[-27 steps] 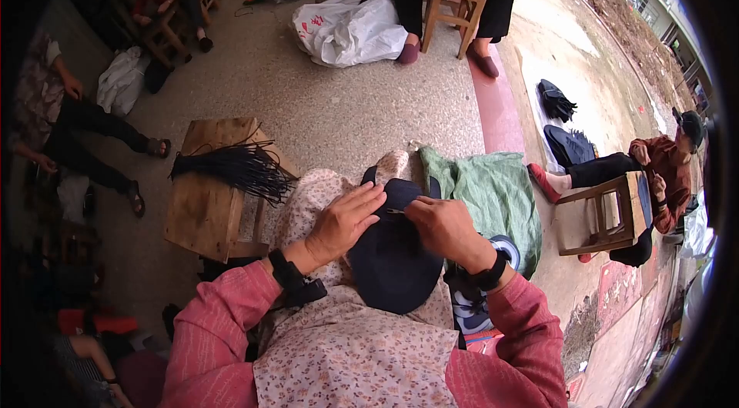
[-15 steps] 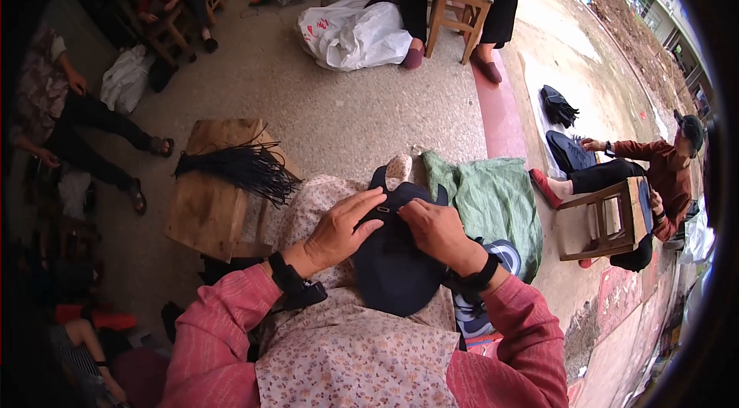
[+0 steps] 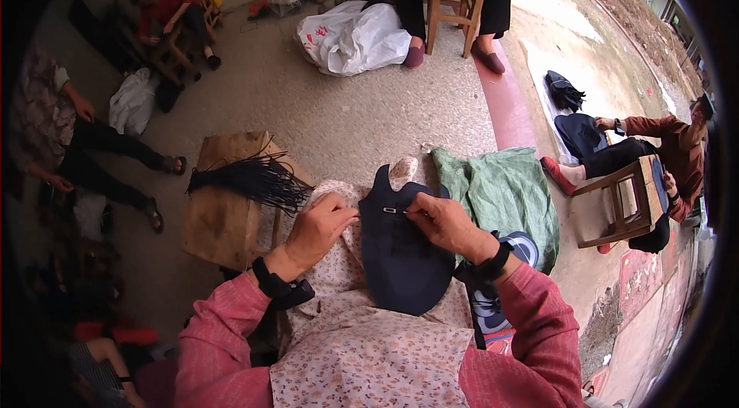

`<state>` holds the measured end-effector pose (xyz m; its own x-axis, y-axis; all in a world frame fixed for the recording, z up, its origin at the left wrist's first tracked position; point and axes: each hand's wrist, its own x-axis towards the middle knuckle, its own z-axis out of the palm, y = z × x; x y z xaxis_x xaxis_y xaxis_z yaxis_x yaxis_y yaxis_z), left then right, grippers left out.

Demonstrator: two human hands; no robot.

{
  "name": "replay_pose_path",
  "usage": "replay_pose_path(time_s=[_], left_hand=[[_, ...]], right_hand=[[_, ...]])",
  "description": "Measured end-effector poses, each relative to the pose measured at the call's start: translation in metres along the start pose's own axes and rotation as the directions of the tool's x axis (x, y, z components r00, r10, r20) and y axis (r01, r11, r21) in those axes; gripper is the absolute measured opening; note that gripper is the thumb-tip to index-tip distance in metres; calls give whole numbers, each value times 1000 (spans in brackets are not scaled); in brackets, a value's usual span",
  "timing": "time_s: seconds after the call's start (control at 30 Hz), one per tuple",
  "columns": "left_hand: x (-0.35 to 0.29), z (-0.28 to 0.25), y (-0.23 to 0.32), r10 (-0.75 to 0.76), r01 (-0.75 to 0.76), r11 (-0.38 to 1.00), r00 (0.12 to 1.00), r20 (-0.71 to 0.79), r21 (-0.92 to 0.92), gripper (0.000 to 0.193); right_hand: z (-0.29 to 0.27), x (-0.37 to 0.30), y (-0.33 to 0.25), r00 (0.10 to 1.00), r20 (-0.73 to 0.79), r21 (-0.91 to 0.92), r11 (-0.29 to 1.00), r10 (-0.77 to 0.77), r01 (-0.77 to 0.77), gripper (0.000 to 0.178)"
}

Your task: The recorder is assembling shoe uppers by inserting and adjusting components and using a rubber band to secure them.

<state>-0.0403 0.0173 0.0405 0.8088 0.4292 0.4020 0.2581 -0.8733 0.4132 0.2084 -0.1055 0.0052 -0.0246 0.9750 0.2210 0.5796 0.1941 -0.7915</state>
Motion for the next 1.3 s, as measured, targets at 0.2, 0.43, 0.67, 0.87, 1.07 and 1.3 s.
replay_pose_path(time_s=[0.2, 0.43, 0.67, 0.87, 1.07, 1.3], left_hand=[[31, 23, 15, -482, 542, 516, 824, 299, -663, 13], [25, 37, -2, -422, 506, 487, 850, 315, -712, 10], [20, 50, -9, -414, 518, 447, 843, 344, -729, 9], [20, 46, -8, -335, 451, 527, 889, 312, -720, 10], [18, 42, -3, -278, 393, 553, 918, 282, -735, 18], [20, 32, 5, -201, 275, 806, 960, 196, -525, 23]], right_hand=[[-1, 7, -1, 997, 42, -21, 998, -63, 63, 11], [-2, 10, 3, 996, 84, 129, 992, 1, -11, 10], [-1, 15, 1, 993, 117, 132, 991, 17, -33, 11], [6, 13, 16, 969, 215, 524, 823, 123, -221, 9], [6, 13, 16, 964, 232, 564, 790, 130, -242, 10], [6, 13, 15, 965, 233, 596, 765, 125, -243, 9]])
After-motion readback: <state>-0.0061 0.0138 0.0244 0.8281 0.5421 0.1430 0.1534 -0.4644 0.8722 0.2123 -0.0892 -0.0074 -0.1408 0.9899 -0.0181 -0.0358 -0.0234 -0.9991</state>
